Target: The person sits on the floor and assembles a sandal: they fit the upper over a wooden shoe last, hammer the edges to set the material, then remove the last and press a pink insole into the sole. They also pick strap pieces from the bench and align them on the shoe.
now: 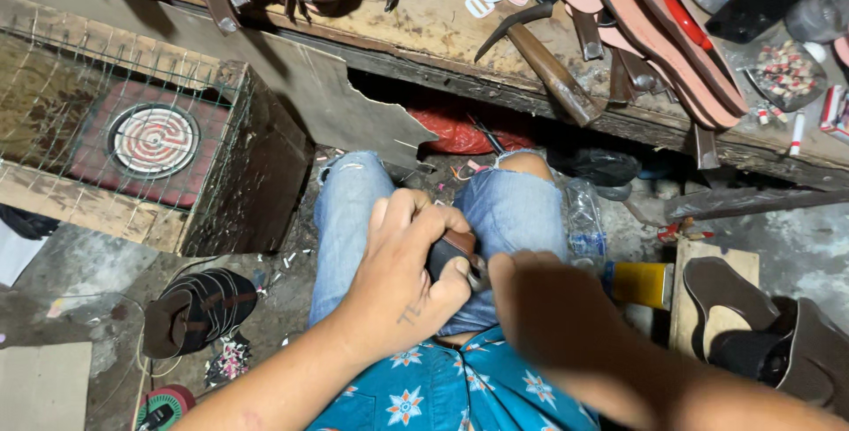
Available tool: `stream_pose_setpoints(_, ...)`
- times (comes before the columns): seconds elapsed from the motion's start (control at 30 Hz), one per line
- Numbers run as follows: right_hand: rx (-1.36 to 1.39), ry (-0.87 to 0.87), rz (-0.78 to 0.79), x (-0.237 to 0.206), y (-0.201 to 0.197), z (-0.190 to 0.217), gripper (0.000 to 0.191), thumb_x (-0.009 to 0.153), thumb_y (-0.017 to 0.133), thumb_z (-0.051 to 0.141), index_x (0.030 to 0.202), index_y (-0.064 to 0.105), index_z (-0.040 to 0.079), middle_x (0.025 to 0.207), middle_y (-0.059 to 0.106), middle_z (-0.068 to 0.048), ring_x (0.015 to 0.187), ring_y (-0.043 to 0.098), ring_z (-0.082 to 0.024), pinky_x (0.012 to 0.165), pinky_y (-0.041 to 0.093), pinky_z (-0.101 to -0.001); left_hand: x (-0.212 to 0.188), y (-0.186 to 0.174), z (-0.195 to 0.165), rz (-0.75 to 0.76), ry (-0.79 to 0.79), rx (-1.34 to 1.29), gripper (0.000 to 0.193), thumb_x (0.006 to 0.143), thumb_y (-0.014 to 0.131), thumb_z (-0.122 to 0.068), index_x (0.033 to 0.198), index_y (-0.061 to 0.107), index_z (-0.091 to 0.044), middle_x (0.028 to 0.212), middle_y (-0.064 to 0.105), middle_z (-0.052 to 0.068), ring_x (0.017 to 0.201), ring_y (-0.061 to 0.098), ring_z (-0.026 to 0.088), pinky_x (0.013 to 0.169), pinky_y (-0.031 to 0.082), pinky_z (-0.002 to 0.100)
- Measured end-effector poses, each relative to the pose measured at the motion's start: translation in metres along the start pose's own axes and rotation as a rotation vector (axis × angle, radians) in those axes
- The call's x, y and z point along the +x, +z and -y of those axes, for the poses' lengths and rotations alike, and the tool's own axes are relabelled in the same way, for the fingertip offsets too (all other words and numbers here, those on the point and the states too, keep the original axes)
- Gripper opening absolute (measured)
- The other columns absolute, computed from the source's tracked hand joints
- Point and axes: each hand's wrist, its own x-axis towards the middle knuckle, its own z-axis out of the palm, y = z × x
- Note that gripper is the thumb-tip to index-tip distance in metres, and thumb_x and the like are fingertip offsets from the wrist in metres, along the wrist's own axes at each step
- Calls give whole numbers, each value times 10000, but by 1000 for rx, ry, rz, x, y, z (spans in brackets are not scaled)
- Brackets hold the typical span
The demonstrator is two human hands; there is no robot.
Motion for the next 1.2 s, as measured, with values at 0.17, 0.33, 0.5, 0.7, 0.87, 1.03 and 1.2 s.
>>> stream_pose_setpoints(0.17,204,-308,-296,13,-5,-24,294,795,679,207,1038,634,48,853,696,-125,847,679,-339,724,525,-462,3,-1,3,-29,17,62,384,756,674,-150,1131,619,-90,1117,514,182,1072,476,391,977,418,474)
stream_pose_setpoints(0.33,231,-525,-103,30,-28,-48,382,750,734,313,1032,650,70,845,710,-113,851,695,-319,753,508,-460,4,7,0,-30,52,87,406,736,680,-148,1134,619,-93,1097,506,178,1061,476,387,969,426,480)
stream_pose_setpoints(0.5,67,-357,-46,10,-40,-52,256,856,686,304,975,604,93,786,664,-115,736,694,-316,636,552,-447,9,9,-1,-6,75,84,376,748,699,-164,1112,629,-105,1080,496,172,1050,480,379,962,428,476)
stream_pose_setpoints(0.7,-10,-38,78,1,-11,-25,142,836,562,172,967,575,117,825,673,-115,745,692,-327,623,555,-479,10,5,-2,29,9,-12,313,762,702,-169,1065,652,-109,1051,508,160,1025,496,367,951,436,458)
stream_pose_setpoints(0.87,80,-62,-48,10,-3,-12,129,880,577,191,963,567,94,800,669,-122,753,686,-332,624,547,-478,11,0,3,-21,-4,12,263,809,673,-152,1061,624,-97,1075,546,144,1053,521,368,949,444,451)
stream_pose_setpoints(1.03,317,-365,-174,34,-11,-31,297,830,701,313,980,605,76,903,702,-136,907,677,-366,760,513,-487,7,-3,5,-15,30,188,386,764,675,-138,1125,563,-57,1087,514,187,1036,498,410,944,424,506)
stream_pose_setpoints(1.2,362,-303,169,44,-30,-42,287,848,721,296,1003,600,87,956,700,-141,968,664,-365,810,491,-491,6,-1,5,-24,83,231,439,751,695,-145,1150,548,-37,1085,504,200,1037,500,419,930,418,519)
